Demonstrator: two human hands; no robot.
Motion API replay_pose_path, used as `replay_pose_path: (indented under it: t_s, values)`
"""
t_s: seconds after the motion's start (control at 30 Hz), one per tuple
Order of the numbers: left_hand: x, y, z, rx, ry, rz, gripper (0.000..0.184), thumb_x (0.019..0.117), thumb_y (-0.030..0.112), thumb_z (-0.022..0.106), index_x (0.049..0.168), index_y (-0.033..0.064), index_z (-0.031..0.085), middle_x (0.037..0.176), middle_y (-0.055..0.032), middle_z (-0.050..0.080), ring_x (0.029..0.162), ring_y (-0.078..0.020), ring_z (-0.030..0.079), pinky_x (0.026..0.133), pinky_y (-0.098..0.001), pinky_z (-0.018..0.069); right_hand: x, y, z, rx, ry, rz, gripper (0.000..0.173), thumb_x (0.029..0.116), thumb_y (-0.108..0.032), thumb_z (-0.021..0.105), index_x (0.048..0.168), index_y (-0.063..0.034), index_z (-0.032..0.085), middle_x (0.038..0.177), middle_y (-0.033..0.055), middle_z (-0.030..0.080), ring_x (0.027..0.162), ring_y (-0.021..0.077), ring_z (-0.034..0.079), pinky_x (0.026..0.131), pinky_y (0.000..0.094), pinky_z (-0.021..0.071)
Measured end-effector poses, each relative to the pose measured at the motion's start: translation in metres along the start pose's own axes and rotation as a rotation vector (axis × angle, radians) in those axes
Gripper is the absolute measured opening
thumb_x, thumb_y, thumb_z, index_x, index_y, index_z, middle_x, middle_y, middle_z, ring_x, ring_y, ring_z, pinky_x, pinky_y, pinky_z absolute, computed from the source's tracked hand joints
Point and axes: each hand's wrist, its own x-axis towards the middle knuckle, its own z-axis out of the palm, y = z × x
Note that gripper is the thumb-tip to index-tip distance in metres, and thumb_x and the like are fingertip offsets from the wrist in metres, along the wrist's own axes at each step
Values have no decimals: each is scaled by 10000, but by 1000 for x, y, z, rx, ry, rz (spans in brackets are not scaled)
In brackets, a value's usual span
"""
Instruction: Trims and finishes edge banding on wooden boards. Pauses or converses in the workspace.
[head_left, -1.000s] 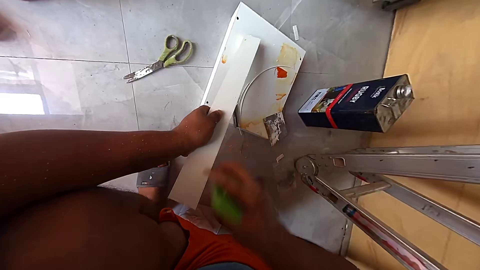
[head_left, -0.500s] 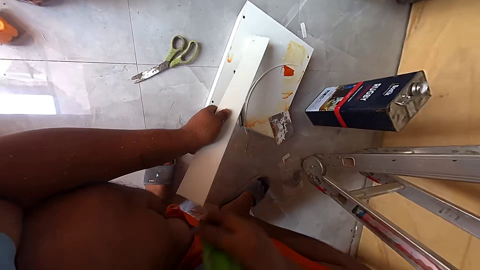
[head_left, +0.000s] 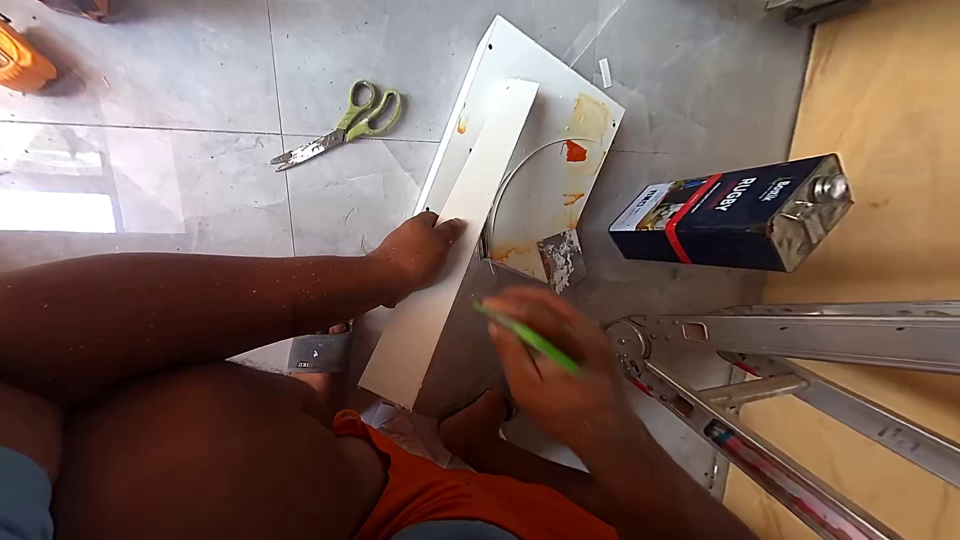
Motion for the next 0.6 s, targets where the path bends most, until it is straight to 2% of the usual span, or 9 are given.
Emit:
replay_pose_path:
  t_s: [0.07, 0.13, 0.23, 0.27, 0.3, 0.37, 0.4, 0.47, 0.6]
  values:
    - [1, 0, 1, -8, -4, 1, 426, 1119, 417, 387, 1250, 52, 561, 1043, -148, 645, 933, -234, 657, 825, -461, 545, 9, 4, 14, -92, -41, 6, 241, 907, -83, 652, 1114, -59, 772, 1061, 136, 714, 792, 191, 702, 633, 346, 591]
    - [3, -4, -1, -12, 0, 3, 411, 1117, 405, 404, 1268, 51, 549, 1056, -157, 650, 944, -248, 663, 834, -477, 550, -20, -18, 27, -60, -207, -102, 264, 865, -95, 695, 1114, -54, 770, 1035, 170, 712, 819, 256, 721, 656, 376, 617]
    - [3, -4, -2, 10, -6, -7, 412, 1119, 397, 402, 1293, 49, 540, 1078, -163, 641, 966, -257, 648, 845, -484, 534, -64, -55, 21, 130, -551, -128, 204, 915, -91, 701, 1109, -108, 760, 1010, 165, 717, 841, 301, 723, 702, 430, 610]
    - [3, -1, -1, 8, -13, -11, 414, 1120, 400, 397, 1298, 53, 536, 1080, -157, 638, 964, -248, 645, 841, -473, 536, -62, -52, 14, 172, -525, -91, 208, 904, -89, 702, 1101, -101, 765, 1009, 163, 716, 844, 281, 718, 701, 414, 605]
    - [3, 0, 0, -8, -16, -16, 404, 1119, 400, 402, 1303, 64, 530, 1072, -146, 640, 948, -231, 653, 823, -453, 548, -51, -39, 4, 184, -415, -57, 226, 875, -103, 703, 1089, -93, 774, 1009, 139, 714, 846, 219, 713, 694, 348, 609]
    - [4, -1, -3, -41, -20, -17, 379, 1115, 388, 423, 1301, 73, 523, 1053, -136, 645, 915, -215, 662, 801, -430, 561, -18, -2, -17, 172, -222, 108, 204, 934, -190, 675, 1091, -103, 771, 1021, 38, 732, 896, 51, 695, 758, 218, 596]
    - [4, -1, -5, -52, -26, -25, 369, 1113, 388, 429, 1286, 76, 524, 1038, -132, 639, 899, -210, 655, 792, -419, 556, -4, 12, -24, 157, -197, 209, 209, 940, -241, 666, 1085, -122, 758, 1012, -15, 740, 900, 1, 691, 779, 207, 595]
    - [1, -2, -8, -74, -39, -48, 365, 1112, 394, 429, 1264, 75, 520, 1009, -125, 626, 874, -201, 644, 768, -398, 553, 10, 31, -25, 223, -270, 315, 232, 931, -312, 677, 1092, -162, 752, 991, -75, 741, 905, -21, 691, 803, 214, 600]
    - [0, -3, -7, -86, -49, -71, 385, 1113, 407, 418, 1266, 67, 513, 1012, -131, 617, 878, -207, 635, 767, -404, 543, 4, 23, 4, 544, -529, 421, 235, 875, -293, 791, 1035, -125, 751, 929, -70, 751, 847, -3, 702, 781, 234, 611]
